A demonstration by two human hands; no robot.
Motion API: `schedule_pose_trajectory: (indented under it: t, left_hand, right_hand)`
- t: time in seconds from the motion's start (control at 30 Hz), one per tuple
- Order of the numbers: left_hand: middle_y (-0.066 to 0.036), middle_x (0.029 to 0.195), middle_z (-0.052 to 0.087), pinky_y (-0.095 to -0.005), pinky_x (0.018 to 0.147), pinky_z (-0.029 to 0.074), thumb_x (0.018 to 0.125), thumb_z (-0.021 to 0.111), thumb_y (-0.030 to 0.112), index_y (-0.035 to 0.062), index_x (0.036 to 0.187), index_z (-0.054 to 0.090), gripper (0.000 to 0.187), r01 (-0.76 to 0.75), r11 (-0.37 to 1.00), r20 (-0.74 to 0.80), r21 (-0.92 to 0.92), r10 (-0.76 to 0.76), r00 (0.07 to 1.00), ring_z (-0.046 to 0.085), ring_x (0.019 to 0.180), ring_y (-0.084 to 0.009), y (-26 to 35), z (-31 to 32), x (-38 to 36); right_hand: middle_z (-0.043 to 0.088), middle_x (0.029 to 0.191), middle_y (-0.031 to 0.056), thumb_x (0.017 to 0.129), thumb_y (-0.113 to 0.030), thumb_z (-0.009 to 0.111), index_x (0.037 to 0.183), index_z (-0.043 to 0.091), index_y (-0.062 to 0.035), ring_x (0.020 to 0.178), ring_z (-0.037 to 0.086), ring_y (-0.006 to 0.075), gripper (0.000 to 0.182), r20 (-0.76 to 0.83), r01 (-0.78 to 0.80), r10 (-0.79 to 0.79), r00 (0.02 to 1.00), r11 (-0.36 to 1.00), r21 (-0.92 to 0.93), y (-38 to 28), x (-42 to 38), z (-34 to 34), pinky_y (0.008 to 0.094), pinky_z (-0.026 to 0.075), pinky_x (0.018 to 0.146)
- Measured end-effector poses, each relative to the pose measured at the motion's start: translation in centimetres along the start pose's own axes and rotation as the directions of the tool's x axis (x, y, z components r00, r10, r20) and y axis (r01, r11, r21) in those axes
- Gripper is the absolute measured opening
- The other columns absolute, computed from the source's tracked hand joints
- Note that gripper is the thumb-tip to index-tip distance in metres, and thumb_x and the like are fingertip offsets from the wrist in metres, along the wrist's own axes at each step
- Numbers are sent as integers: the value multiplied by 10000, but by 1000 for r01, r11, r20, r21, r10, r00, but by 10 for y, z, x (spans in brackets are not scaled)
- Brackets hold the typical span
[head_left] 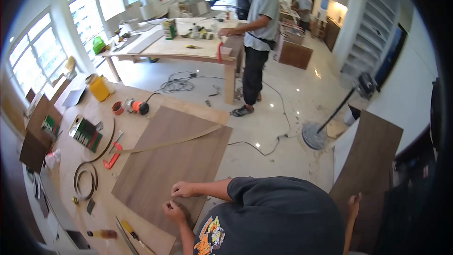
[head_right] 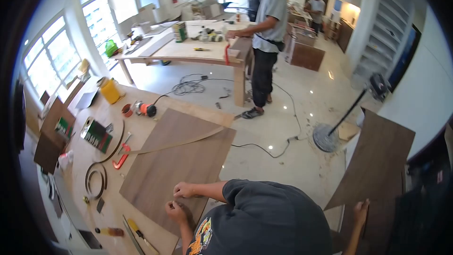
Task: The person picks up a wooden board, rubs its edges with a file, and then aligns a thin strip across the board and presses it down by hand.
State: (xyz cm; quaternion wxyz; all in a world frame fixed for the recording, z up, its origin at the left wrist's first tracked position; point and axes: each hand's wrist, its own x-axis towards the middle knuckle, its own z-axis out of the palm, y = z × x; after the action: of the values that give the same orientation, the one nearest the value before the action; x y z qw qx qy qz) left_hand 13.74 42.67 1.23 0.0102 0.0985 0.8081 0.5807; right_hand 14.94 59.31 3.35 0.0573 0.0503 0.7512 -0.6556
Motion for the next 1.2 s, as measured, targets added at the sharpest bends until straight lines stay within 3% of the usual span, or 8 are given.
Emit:
schedule_pose_trajectory:
  t: [0.3,0.4,0.57,0.6,0.7,1.0,1.13,1.2]
  left_hand:
    - [-50,700,552,-244,523,428,964,495,164,-6,907,529,183,225,892,92,-392,-205,974,518,616,-103,6,11,-8]
    - [-56,751,572,-245,535,432,964,502,168,-11,904,536,191,-6,1000,237,20,1,972,521,617,-107,-13,11,4]
    - [-66,824,600,-276,640,473,894,591,95,-12,933,610,115,-51,993,840,-110,120,529,555,695,-136,118,60,-55]
    - [-68,838,608,-286,663,480,877,609,78,-9,940,626,109,-36,987,900,-155,156,407,564,717,-140,131,72,-62]
    - [-68,876,627,-299,704,481,836,633,37,5,954,653,124,-219,942,885,-256,320,340,581,779,-144,147,111,-70]
    - [-103,682,598,-311,558,472,949,543,209,-44,812,608,296,-233,972,552,-26,208,807,563,627,-169,86,150,50]
    - [-95,660,582,-319,508,448,949,533,230,-47,797,595,322,-327,934,314,147,269,911,531,568,-175,30,140,80]
    - [-121,664,587,-346,521,445,944,539,237,-58,815,595,326,-305,941,355,144,239,904,531,565,-210,36,140,77]
  right_hand:
    - [652,767,21,918,-344,607,806,662,-53,699,590,94,317,-71,-71,113,991,897,436,-11,-106,-64,250,449,621]
    - [648,765,14,907,-330,625,790,655,-54,698,586,84,301,-235,-3,136,962,871,492,-11,-147,-81,243,444,621]
    - [635,749,11,851,-288,701,788,646,-57,673,566,77,245,-462,91,149,874,884,458,1,-191,-105,232,432,602]
    - [632,745,9,839,-279,715,789,644,-58,666,560,76,238,-505,125,139,852,883,453,2,-194,-111,231,428,595]
    - [630,733,9,819,-280,736,798,642,-55,656,557,76,244,-573,163,111,812,899,407,1,-203,-131,233,425,580]
    - [634,659,40,812,-331,730,669,634,-57,609,571,114,323,-603,80,286,744,859,506,29,-240,-156,257,438,551]
    - [650,654,51,777,-348,729,693,670,-59,602,606,150,307,-659,-114,208,722,977,183,95,-255,-151,327,470,540]
    - [662,660,80,760,-301,720,704,682,-67,603,616,178,244,-658,-297,253,710,954,46,108,-275,-147,364,481,549]
